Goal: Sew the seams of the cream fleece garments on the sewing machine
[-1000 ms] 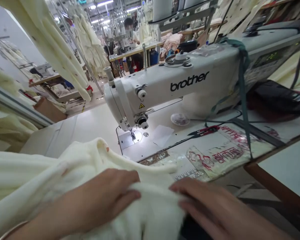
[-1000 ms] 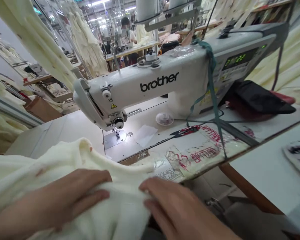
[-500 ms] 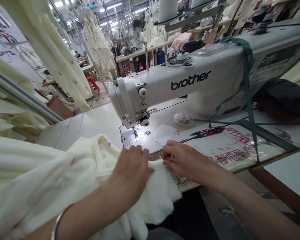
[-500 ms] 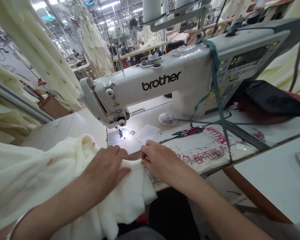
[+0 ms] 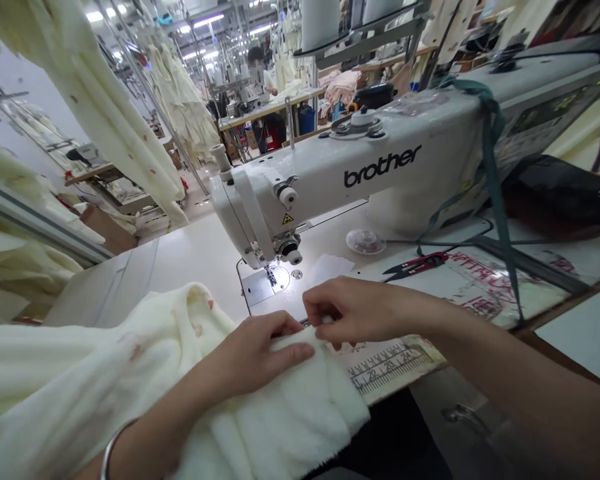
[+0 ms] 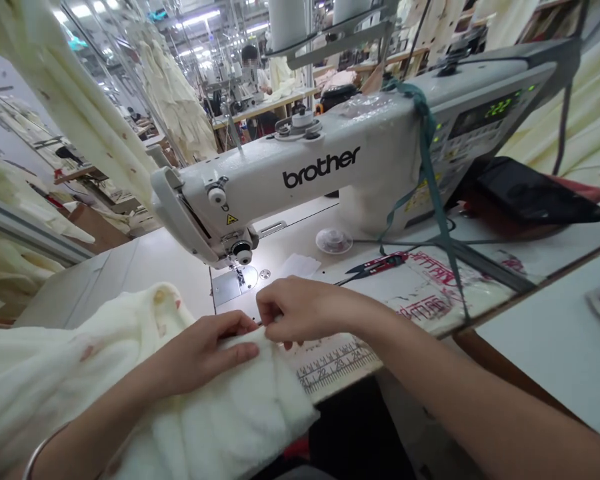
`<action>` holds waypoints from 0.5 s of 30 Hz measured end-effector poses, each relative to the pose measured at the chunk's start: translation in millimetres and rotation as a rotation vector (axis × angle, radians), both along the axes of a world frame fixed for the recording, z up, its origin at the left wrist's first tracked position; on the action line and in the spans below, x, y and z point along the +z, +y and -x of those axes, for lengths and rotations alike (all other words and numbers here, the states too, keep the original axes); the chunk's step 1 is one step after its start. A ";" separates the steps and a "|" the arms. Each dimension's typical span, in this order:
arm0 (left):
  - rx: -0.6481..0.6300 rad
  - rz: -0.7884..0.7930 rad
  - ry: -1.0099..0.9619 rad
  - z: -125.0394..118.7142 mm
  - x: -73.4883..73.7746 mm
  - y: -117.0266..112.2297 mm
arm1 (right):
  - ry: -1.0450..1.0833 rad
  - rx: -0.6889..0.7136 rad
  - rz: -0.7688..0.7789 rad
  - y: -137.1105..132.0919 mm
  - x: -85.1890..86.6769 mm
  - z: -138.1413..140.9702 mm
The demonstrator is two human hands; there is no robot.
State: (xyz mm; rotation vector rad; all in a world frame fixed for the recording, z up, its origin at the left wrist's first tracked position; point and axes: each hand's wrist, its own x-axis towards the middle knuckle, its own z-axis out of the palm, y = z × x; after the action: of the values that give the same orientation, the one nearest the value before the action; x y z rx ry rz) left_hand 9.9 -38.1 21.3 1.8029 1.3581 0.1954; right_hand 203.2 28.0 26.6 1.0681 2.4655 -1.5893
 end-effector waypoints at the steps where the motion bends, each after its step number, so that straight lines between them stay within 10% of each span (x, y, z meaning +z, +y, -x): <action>1: 0.002 0.031 -0.019 0.7 0.3 1.4 | -0.011 0.010 -0.007 2.2 2.2 1.3; 8: 0.131 0.073 -0.061 -4.5 -8.2 -0.6 | -0.079 0.031 -0.053 1.2 7.0 -5.1; 15: 0.268 -0.021 0.018 -10.1 -13.5 -2.6 | 0.030 -0.127 -0.018 -5.0 -24.0 -8.0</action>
State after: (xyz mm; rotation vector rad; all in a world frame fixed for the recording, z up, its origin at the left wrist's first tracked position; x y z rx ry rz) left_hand 20.0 -40.7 7.8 1.6383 1.6139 0.3377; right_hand 211.2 23.0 2.6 1.2363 2.4815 -1.6309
